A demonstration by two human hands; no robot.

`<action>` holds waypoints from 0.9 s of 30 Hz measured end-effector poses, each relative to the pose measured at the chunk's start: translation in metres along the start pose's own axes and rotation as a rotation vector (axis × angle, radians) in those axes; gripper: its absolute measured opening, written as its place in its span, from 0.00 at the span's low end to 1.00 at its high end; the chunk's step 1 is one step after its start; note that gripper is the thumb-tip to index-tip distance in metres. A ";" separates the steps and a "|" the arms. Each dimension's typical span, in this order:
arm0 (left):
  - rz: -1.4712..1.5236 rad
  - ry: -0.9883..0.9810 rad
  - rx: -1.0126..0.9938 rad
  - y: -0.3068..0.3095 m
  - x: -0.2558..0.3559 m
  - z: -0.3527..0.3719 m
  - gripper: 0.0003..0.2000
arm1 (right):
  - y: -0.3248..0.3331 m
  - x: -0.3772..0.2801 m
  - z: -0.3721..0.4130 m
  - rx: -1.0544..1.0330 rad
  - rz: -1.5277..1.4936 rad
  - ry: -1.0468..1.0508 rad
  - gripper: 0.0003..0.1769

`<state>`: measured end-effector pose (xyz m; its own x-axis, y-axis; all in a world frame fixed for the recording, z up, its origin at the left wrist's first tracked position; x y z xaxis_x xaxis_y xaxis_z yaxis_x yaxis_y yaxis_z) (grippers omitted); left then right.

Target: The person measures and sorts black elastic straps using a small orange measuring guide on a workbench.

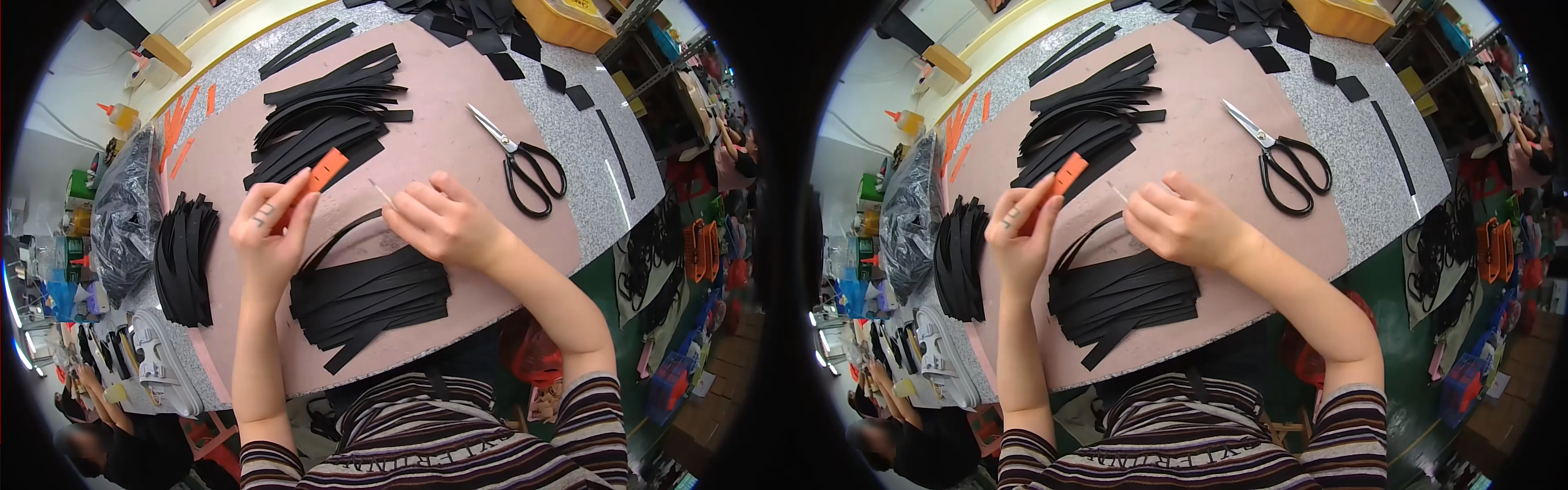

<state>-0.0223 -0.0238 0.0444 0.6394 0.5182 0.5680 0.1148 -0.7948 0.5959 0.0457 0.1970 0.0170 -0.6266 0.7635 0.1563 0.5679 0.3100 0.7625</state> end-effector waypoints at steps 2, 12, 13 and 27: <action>0.002 -0.026 0.041 0.011 -0.005 0.000 0.15 | -0.018 0.006 0.007 -0.125 -0.096 0.027 0.06; 0.049 0.020 0.003 0.013 -0.009 0.011 0.14 | -0.036 0.022 -0.002 -0.295 -0.490 -0.278 0.05; 0.054 0.001 0.011 0.013 -0.008 0.010 0.14 | -0.035 0.021 -0.002 -0.332 -0.439 -0.241 0.06; 0.065 0.002 -0.024 0.011 -0.002 0.011 0.14 | -0.045 0.017 -0.002 -0.138 -0.556 -0.399 0.14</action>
Point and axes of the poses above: each hand's wrist, its own z-axis away from the middle knuckle, its own y-axis out of the back of the hand, x = y × z, the point moved 4 cm from there along -z, towards the middle knuckle, and after that the axes turned 3 degrees about -y, right-handed, at the moved point
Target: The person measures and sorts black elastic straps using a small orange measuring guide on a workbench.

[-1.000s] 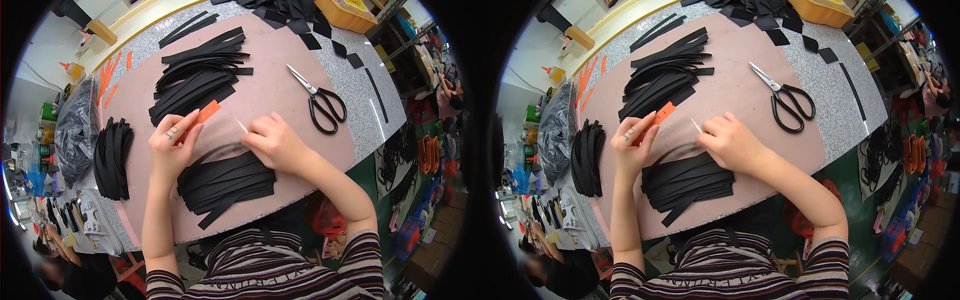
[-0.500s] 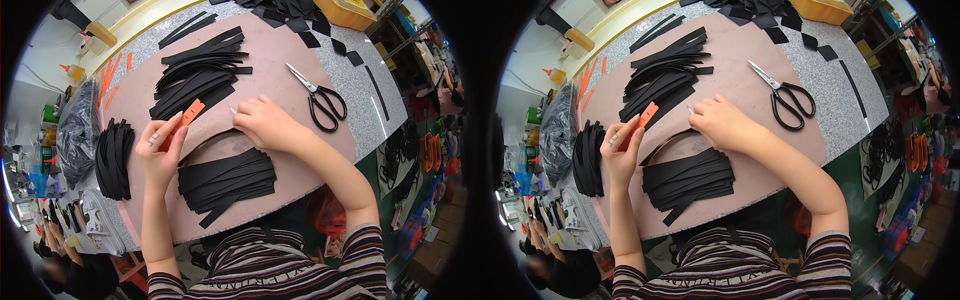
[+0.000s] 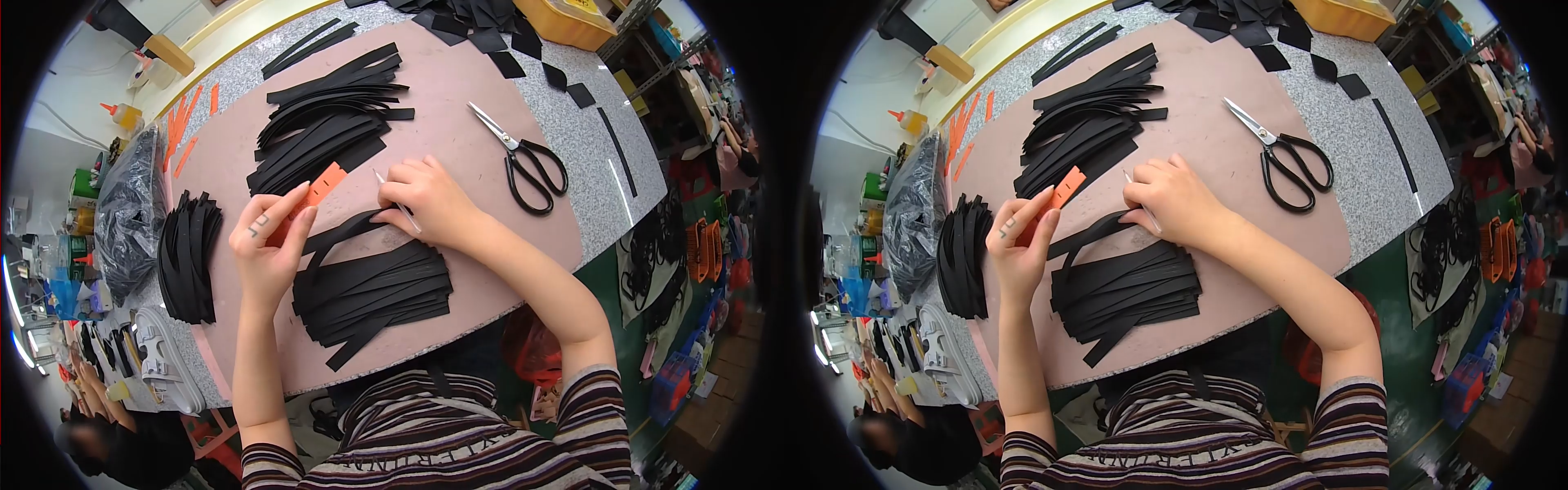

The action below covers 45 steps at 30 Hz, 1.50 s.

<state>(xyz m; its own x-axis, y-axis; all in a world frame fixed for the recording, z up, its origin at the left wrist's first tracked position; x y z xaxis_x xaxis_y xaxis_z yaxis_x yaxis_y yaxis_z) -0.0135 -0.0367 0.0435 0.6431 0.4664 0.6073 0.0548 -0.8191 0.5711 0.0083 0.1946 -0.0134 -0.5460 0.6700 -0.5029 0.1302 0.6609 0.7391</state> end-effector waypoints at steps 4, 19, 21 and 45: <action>-0.004 0.046 0.043 0.009 -0.006 -0.001 0.14 | 0.013 -0.028 0.010 0.050 0.106 0.118 0.12; 0.005 -0.009 -0.487 -0.065 0.002 0.006 0.13 | 0.054 0.011 0.050 0.270 -0.596 -0.621 0.12; -0.001 -0.023 -0.495 -0.068 0.002 0.008 0.14 | 0.047 0.011 0.048 0.260 -0.618 -0.660 0.11; 0.017 0.067 -0.037 -0.026 -0.022 -0.007 0.13 | -0.004 -0.038 -0.002 0.024 -0.016 0.128 0.09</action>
Point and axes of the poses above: each hand's wrist, its own z-axis away from the middle knuckle, its own y-axis out of the back of the hand, x = y × z, the point moved 4 cm from there along -z, towards the middle knuckle, and after that the axes turned 3 degrees about -y, right-handed, at the moved point
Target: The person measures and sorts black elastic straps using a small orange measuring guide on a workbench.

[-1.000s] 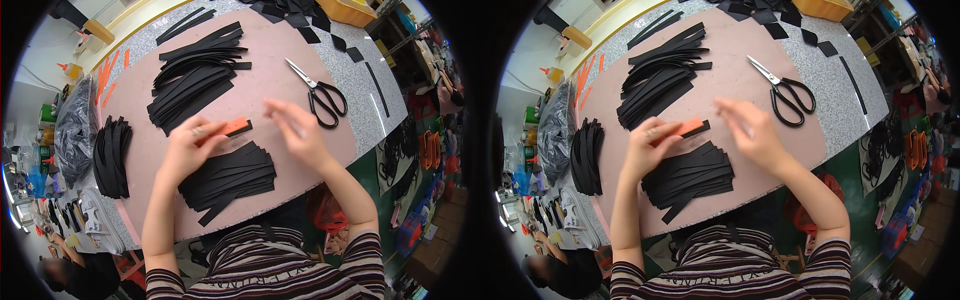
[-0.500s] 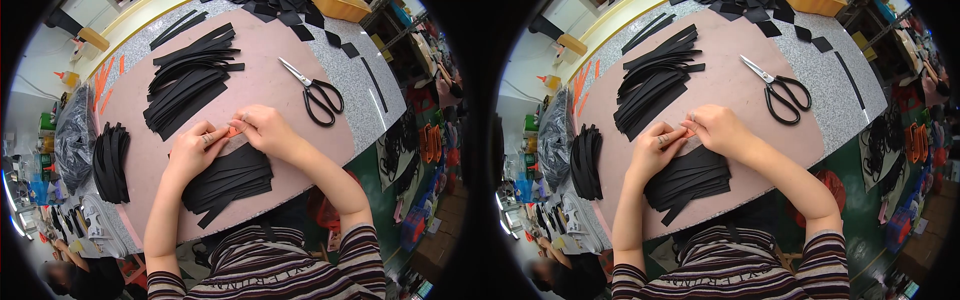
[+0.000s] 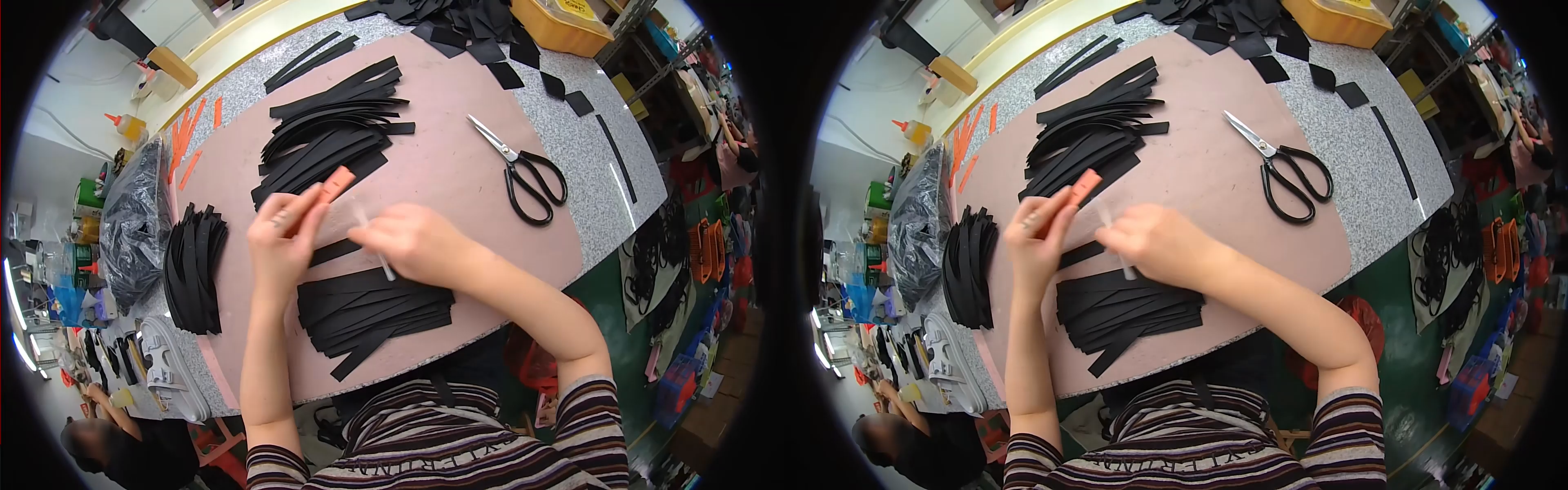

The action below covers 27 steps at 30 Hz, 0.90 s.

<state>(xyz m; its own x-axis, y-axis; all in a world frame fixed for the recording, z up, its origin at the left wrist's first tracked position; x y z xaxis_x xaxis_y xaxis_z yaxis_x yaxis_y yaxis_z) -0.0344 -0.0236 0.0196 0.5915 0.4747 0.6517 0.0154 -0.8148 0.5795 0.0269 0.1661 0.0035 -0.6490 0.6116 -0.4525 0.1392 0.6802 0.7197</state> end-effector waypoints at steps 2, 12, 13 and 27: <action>-0.014 0.019 0.069 0.019 0.001 -0.004 0.13 | -0.025 -0.003 -0.001 -0.128 0.141 0.176 0.18; -0.104 0.125 0.121 0.078 -0.025 0.025 0.13 | -0.007 0.000 -0.009 -0.312 -0.116 0.085 0.18; -0.092 0.124 0.122 0.073 -0.022 0.023 0.13 | -0.008 0.022 -0.025 -0.140 0.067 0.057 0.20; -0.119 0.059 0.085 0.072 -0.009 0.028 0.14 | 0.014 0.060 -0.008 -0.023 0.114 0.122 0.16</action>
Point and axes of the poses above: each hand's wrist, its own z-axis away from the middle knuckle, its own y-axis out of the back of the hand, x = y × z, the point moved 4 cm from there along -z, towards the middle knuckle, and after that the axes turned 3 degrees about -y, right-handed, at the moved point
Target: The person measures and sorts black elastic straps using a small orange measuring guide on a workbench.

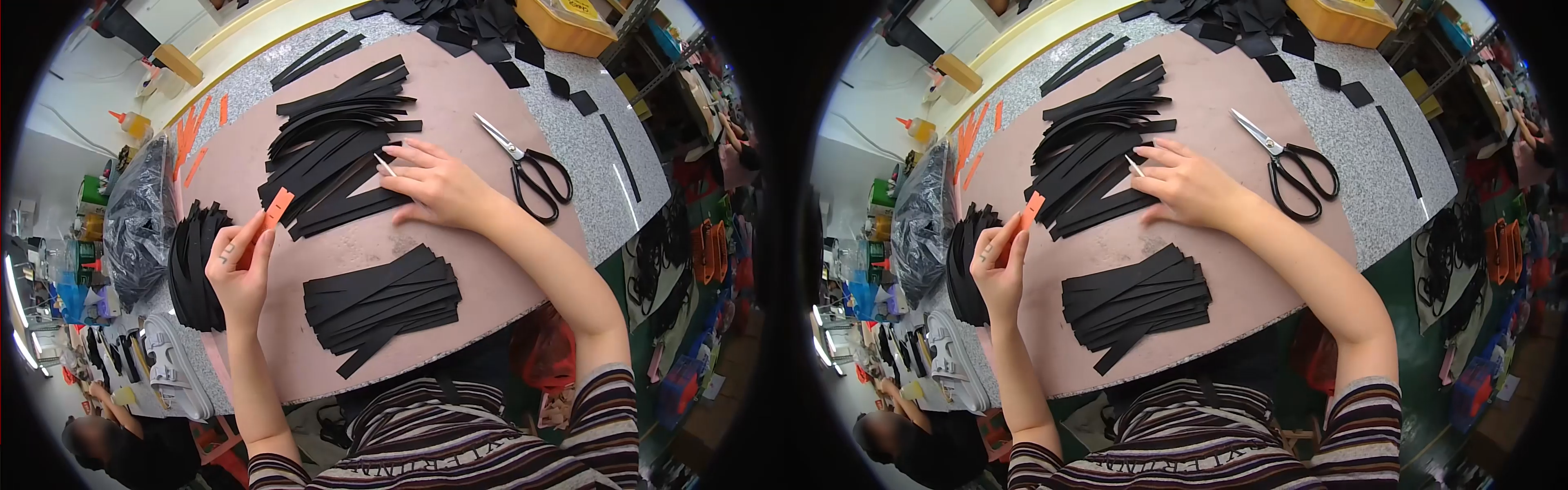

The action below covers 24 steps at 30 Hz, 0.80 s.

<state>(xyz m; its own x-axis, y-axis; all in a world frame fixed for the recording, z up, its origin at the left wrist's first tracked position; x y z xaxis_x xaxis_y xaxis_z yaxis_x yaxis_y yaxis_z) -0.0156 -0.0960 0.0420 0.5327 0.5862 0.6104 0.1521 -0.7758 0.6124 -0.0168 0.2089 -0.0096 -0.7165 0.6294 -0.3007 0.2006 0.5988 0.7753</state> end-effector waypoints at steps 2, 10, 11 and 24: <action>0.024 -0.019 -0.008 -0.010 0.006 -0.002 0.14 | -0.002 -0.010 -0.001 0.089 -0.070 -0.112 0.19; 0.057 -0.126 -0.037 -0.031 0.039 -0.021 0.15 | -0.029 -0.045 0.016 -0.055 -0.348 -0.179 0.14; 0.053 -0.149 -0.043 -0.032 0.040 -0.021 0.15 | -0.026 -0.045 0.019 0.009 -0.438 -0.219 0.14; 0.065 -0.043 -0.461 -0.125 0.054 -0.016 0.11 | 0.043 0.014 0.046 0.271 -0.551 -0.841 0.16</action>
<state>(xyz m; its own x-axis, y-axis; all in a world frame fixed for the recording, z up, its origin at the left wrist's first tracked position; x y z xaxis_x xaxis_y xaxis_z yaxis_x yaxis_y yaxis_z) -0.0193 0.0363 0.0066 0.5646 0.5221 0.6392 -0.2630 -0.6203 0.7390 0.0130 0.2662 -0.0061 -0.0787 0.3145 -0.9460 0.2051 0.9337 0.2933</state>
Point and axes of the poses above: each hand's wrist, its own z-axis away from the middle knuckle, its own y-axis out of the back of the hand, x = y × z, the point moved 4 cm from there along -z, towards the middle knuckle, and after that the axes turned 3 degrees about -y, right-handed, at the moved point
